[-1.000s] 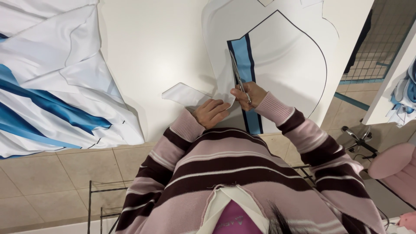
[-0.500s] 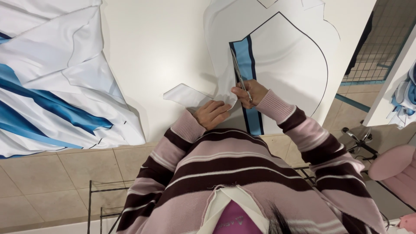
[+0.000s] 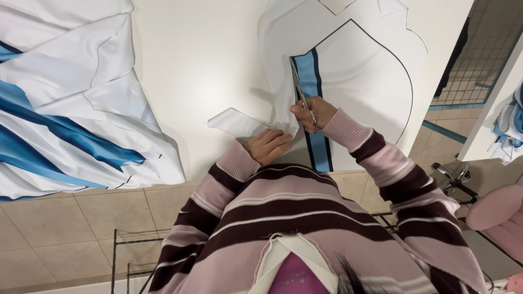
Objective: The person uses scissors to cut a piece of white fabric with blue stripes along a drawn outline on a white table. They adjust the fabric and cut along the marked lines to separate the pattern piece from the rest of the material.
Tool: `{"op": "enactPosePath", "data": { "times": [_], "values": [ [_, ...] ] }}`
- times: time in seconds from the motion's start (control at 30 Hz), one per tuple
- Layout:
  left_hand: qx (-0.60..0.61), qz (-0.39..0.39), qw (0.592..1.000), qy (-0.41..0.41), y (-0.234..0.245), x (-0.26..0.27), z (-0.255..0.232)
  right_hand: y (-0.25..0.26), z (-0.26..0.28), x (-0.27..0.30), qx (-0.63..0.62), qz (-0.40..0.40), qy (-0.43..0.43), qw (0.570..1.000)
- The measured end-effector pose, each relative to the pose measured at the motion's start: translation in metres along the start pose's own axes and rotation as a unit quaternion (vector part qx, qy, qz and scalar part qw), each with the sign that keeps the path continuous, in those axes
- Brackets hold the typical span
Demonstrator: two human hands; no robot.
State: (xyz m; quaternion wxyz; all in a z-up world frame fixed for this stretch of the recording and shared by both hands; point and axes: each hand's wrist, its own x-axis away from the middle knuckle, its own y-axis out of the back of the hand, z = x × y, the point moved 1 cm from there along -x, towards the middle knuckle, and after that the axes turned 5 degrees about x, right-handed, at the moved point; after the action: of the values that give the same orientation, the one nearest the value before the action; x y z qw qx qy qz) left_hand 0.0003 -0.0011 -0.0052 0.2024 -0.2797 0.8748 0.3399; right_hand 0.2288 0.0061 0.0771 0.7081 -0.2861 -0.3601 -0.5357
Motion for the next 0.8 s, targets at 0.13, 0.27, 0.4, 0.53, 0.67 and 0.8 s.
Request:
{"op": "enactPosePath", "data": {
  "times": [0.13,0.27,0.4,0.53,0.67,0.8],
  "values": [
    [-0.001,-0.004,1.000,-0.002,-0.006,0.004,0.001,0.003,-0.004,-0.007,-0.043,-0.002,-0.029,0.999],
    [-0.007,-0.014,1.000,-0.009,-0.009,0.006,0.003,0.004,-0.009,-0.013,-0.046,-0.003,-0.036,0.998],
    [-0.001,-0.002,1.000,-0.008,-0.006,0.004,0.002,0.005,-0.014,-0.014,-0.043,-0.005,-0.038,0.998],
    [0.001,-0.004,1.000,-0.010,-0.006,0.004,0.002,0.004,0.000,-0.006,0.009,-0.011,-0.004,1.000],
    [0.007,0.003,1.000,-0.005,-0.005,0.004,0.002,0.002,-0.003,-0.008,-0.033,-0.011,-0.014,0.999],
    [0.014,0.005,1.000,-0.004,-0.007,0.007,0.003,0.003,-0.013,-0.013,-0.058,-0.008,-0.013,0.998]
  ]
}}
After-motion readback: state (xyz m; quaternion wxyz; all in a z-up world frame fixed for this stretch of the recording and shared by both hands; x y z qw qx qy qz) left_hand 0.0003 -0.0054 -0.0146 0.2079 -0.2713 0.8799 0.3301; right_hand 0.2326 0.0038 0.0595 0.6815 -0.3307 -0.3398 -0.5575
